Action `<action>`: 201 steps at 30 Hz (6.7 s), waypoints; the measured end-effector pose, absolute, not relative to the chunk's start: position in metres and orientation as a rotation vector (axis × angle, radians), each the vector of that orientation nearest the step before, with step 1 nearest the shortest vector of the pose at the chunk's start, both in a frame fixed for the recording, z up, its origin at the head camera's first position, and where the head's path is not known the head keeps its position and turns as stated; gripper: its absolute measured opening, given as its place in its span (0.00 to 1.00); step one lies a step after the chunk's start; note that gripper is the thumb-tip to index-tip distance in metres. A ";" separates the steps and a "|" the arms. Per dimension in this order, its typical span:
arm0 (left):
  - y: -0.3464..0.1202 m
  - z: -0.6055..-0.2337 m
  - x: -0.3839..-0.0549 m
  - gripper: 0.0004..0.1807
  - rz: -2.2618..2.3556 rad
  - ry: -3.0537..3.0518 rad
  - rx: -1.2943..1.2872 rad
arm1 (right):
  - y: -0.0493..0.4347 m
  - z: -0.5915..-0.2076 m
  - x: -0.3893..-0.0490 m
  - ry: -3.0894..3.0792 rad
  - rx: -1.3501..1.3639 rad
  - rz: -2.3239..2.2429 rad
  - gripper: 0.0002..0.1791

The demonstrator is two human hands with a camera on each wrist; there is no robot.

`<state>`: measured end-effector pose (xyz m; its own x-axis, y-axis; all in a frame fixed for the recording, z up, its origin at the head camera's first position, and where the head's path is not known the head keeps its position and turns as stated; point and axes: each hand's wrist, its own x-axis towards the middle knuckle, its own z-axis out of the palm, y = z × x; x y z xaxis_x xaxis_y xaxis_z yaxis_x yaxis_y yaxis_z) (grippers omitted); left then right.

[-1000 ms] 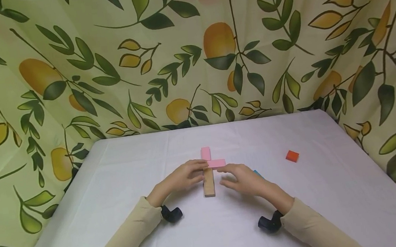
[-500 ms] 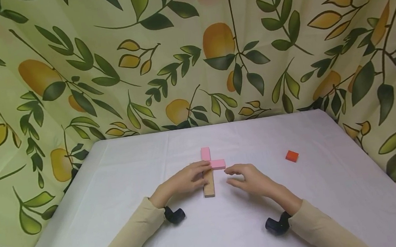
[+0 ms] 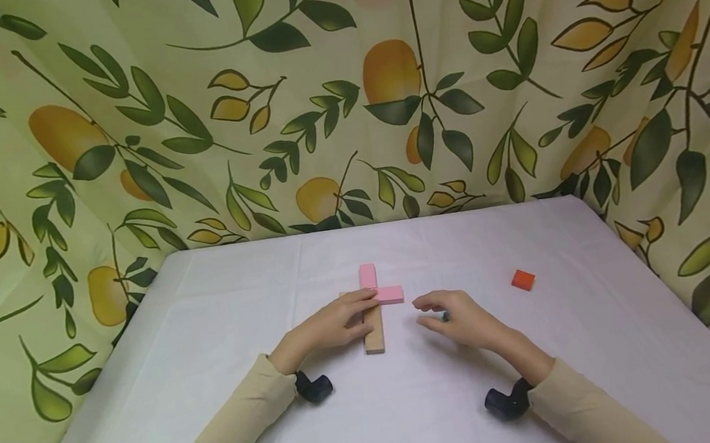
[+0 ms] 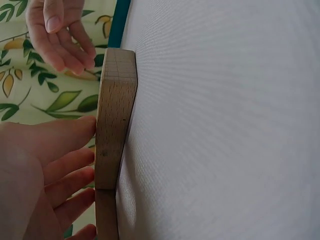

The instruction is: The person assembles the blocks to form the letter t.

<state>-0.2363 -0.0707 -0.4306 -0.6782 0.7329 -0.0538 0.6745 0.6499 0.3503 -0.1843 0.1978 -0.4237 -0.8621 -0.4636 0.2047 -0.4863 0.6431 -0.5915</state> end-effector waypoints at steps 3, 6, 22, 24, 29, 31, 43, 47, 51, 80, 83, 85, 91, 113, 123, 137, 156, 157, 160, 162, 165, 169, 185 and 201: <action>-0.071 -0.431 -0.236 0.28 0.453 2.674 1.155 | 0.201 -0.423 -0.184 -2.807 0.801 1.027 0.17; -0.071 -0.430 -0.236 0.28 0.467 2.668 1.151 | 0.204 -0.422 -0.183 -2.798 0.796 1.032 0.16; -0.071 -0.430 -0.235 0.27 0.544 2.645 1.125 | 0.217 -0.421 -0.182 -2.743 0.769 1.052 0.16; -0.071 -0.430 -0.234 0.26 0.544 2.645 1.118 | 0.219 -0.422 -0.182 -2.741 0.764 1.044 0.16; -0.072 -0.429 -0.235 0.26 0.569 2.630 1.123 | 0.224 -0.423 -0.181 -2.728 0.745 1.041 0.16; -0.073 -0.430 -0.235 0.26 0.585 2.623 1.139 | 0.226 -0.423 -0.181 -2.728 0.729 1.036 0.16; -0.073 -0.430 -0.237 0.26 0.581 2.622 1.143 | 0.240 -0.422 -0.177 -2.760 0.581 1.021 0.17; -0.073 -0.430 -0.236 0.26 0.579 2.621 1.128 | 0.245 -0.422 -0.176 -2.721 0.563 1.031 0.16; -0.073 -0.429 -0.236 0.26 0.586 2.622 1.132 | 0.252 -0.421 -0.174 -2.703 0.543 1.045 0.16; -0.073 -0.430 -0.238 0.26 0.616 2.605 1.119 | 0.299 -0.422 -0.172 -2.690 0.308 0.994 0.16; -0.072 -0.430 -0.238 0.26 0.612 2.606 1.124 | 0.303 -0.423 -0.173 -2.715 0.276 0.997 0.17; -0.072 -0.429 -0.238 0.26 0.603 2.610 1.125 | 0.306 -0.423 -0.172 -2.731 0.256 1.001 0.17; -0.073 -0.428 -0.236 0.26 0.604 2.609 1.125 | 0.319 -0.425 -0.172 -2.783 0.184 1.188 0.21; -0.072 -0.426 -0.238 0.26 0.597 2.607 1.114 | 0.345 -0.428 -0.181 -2.881 -0.125 1.407 0.33; -0.072 -0.427 -0.236 0.26 0.607 2.596 1.109 | 0.347 -0.432 -0.188 -2.939 -0.232 1.354 0.36; -0.073 -0.426 -0.235 0.26 0.625 2.600 1.088 | 0.349 -0.435 -0.196 -2.960 -0.375 1.408 0.39; -0.073 -0.430 -0.238 0.26 0.616 2.608 1.118 | 0.347 -0.439 -0.202 -3.006 -0.470 1.292 0.39; -0.073 -0.430 -0.238 0.26 0.617 2.607 1.121 | 0.347 -0.439 -0.202 -3.009 -0.466 1.277 0.38; -0.073 -0.430 -0.238 0.26 0.623 2.605 1.122 | 0.348 -0.439 -0.202 -3.013 -0.459 1.255 0.38; -0.074 -0.430 -0.238 0.26 0.624 2.603 1.120 | 0.348 -0.440 -0.202 -3.012 -0.466 1.258 0.38; -0.073 -0.430 -0.238 0.26 0.621 2.608 1.117 | 0.349 -0.440 -0.203 -3.001 -0.486 1.280 0.38; -0.073 -0.429 -0.238 0.26 0.616 2.615 1.103 | 0.350 -0.441 -0.204 -2.987 -0.487 1.292 0.40; -0.074 -0.426 -0.237 0.26 0.645 2.598 1.116 | 0.346 -0.439 -0.203 -2.971 -0.528 1.343 0.44; -0.074 -0.427 -0.238 0.26 0.657 2.588 1.112 | 0.338 -0.441 -0.201 -2.964 -0.509 1.325 0.45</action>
<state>-0.2376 -0.0736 -0.4272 -0.6780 0.7334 -0.0488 0.6213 0.6073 0.4952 -0.2012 0.3383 -0.4412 -0.9417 0.2197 -0.2548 0.3364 0.6288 -0.7011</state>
